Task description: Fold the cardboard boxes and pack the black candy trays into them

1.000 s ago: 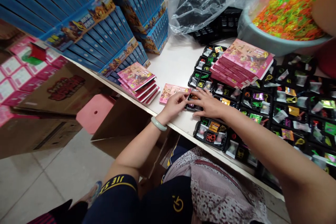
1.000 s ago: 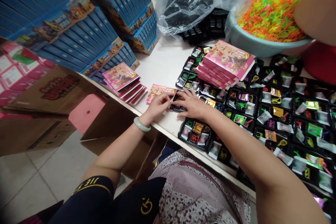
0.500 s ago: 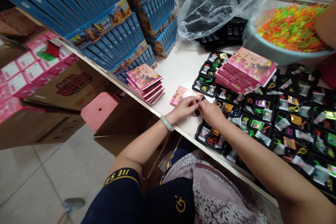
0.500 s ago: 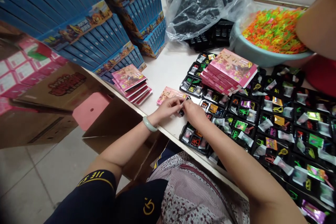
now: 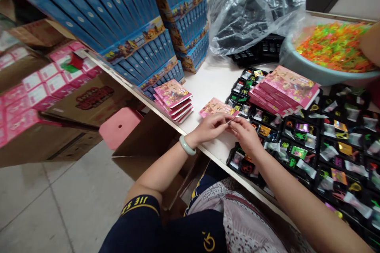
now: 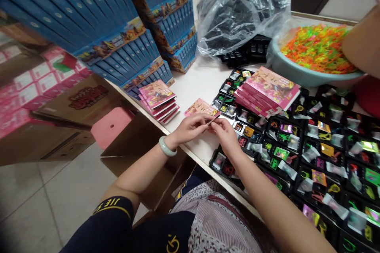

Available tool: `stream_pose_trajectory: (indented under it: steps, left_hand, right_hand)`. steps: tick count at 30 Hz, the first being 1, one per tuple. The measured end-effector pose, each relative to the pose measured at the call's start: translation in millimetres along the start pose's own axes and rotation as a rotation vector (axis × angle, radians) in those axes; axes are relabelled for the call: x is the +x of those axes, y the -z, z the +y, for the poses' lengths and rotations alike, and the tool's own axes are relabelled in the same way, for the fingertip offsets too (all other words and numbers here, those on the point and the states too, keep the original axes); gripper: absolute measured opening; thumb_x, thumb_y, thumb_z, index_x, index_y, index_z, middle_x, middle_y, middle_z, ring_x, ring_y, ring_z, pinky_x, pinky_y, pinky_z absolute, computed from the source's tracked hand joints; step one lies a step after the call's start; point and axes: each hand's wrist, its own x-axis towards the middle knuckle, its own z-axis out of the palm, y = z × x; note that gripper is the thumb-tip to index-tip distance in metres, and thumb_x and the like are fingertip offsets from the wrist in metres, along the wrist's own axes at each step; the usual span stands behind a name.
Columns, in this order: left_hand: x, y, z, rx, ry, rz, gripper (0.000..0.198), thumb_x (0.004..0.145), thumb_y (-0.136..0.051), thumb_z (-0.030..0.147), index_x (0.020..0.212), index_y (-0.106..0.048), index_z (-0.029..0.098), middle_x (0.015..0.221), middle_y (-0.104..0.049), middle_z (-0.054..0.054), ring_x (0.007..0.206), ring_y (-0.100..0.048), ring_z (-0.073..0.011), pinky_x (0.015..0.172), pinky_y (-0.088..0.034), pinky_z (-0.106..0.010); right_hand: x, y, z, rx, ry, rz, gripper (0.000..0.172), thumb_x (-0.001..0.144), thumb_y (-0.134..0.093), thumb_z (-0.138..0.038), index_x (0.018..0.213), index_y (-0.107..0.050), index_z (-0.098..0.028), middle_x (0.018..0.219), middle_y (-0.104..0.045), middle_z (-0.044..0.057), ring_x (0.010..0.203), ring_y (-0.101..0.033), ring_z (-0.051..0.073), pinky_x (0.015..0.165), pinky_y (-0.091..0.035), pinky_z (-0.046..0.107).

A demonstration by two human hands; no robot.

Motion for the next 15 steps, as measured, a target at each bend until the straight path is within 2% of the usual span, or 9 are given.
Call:
stream_pose_trajectory:
  steps: [4, 6, 8, 10, 12, 13, 15]
  left_hand:
    - [36, 32.6, 2, 0.33, -0.156, -0.104, 0.015, 0.085, -0.047, 0.012, 0.075, -0.056, 0.018, 0.107, -0.068, -0.011, 0.093, -0.063, -0.021, 0.083, -0.049, -0.035]
    - [55, 50.2, -5, 0.505, -0.112, -0.105, 0.016, 0.081, -0.046, 0.007, 0.077, -0.059, 0.017, 0.093, -0.068, -0.009, 0.087, -0.062, -0.0216, 0.08, -0.048, -0.034]
    - [64, 64.4, -9, 0.615, -0.01, -0.088, 0.017, 0.077, -0.048, 0.005, 0.076, -0.061, 0.016, 0.082, -0.066, -0.007, 0.081, -0.061, -0.0213, 0.077, -0.048, -0.033]
    - [57, 75.9, -3, 0.608, 0.04, -0.094, 0.015, 0.078, -0.052, 0.008, 0.081, -0.064, 0.017, 0.082, -0.067, -0.006, 0.081, -0.062, -0.0208, 0.079, -0.049, -0.032]
    - [37, 89.1, 13, 0.511, 0.017, -0.075, 0.014, 0.084, -0.054, 0.018, 0.093, -0.066, 0.018, 0.092, -0.069, -0.006, 0.088, -0.063, -0.0208, 0.083, -0.05, -0.033]
    - [24, 97.9, 23, 0.456, 0.001, -0.026, 0.017, 0.088, -0.054, 0.024, 0.099, -0.066, 0.019, 0.097, -0.069, -0.007, 0.092, -0.064, -0.021, 0.086, -0.05, -0.033]
    - [-3, 120.8, 38, 0.403, -0.007, 0.176, 0.025, 0.092, -0.052, 0.036, 0.105, -0.066, 0.021, 0.105, -0.069, -0.008, 0.101, -0.063, -0.0224, 0.094, -0.049, -0.036]
  right_hand:
    - [36, -23, -11, 0.071, 0.123, -0.02, 0.025, 0.072, -0.065, -0.036, 0.089, -0.052, -0.025, 0.091, -0.065, -0.001, 0.092, -0.065, 0.017, 0.086, -0.054, 0.036]
    - [65, -42, -16, 0.138, 0.057, -0.016, 0.024, 0.07, -0.065, -0.034, 0.086, -0.05, -0.024, 0.087, -0.065, -0.002, 0.086, -0.065, 0.015, 0.079, -0.054, 0.031]
    - [92, -63, -17, 0.161, -0.068, -0.026, 0.021, 0.07, -0.064, -0.033, 0.081, -0.05, -0.023, 0.077, -0.064, -0.002, 0.074, -0.064, 0.013, 0.068, -0.054, 0.026]
    - [112, -78, -14, 0.096, -0.182, -0.03, 0.018, 0.073, -0.063, -0.033, 0.077, -0.05, -0.021, 0.067, -0.061, -0.004, 0.062, -0.06, 0.011, 0.059, -0.052, 0.023]
    - [125, -86, -7, 0.01, -0.254, -0.019, 0.017, 0.073, -0.065, -0.029, 0.074, -0.05, -0.021, 0.061, -0.059, -0.004, 0.055, -0.057, 0.01, 0.052, -0.05, 0.021]
    - [129, -88, -3, -0.02, -0.277, -0.011, 0.017, 0.072, -0.066, -0.025, 0.074, -0.05, -0.02, 0.059, -0.059, -0.004, 0.053, -0.057, 0.01, 0.051, -0.049, 0.021]
    - [136, -89, 4, -0.047, -0.306, -0.004, 0.018, 0.069, -0.067, -0.015, 0.075, -0.051, -0.02, 0.059, -0.062, -0.004, 0.053, -0.059, 0.011, 0.049, -0.049, 0.021]
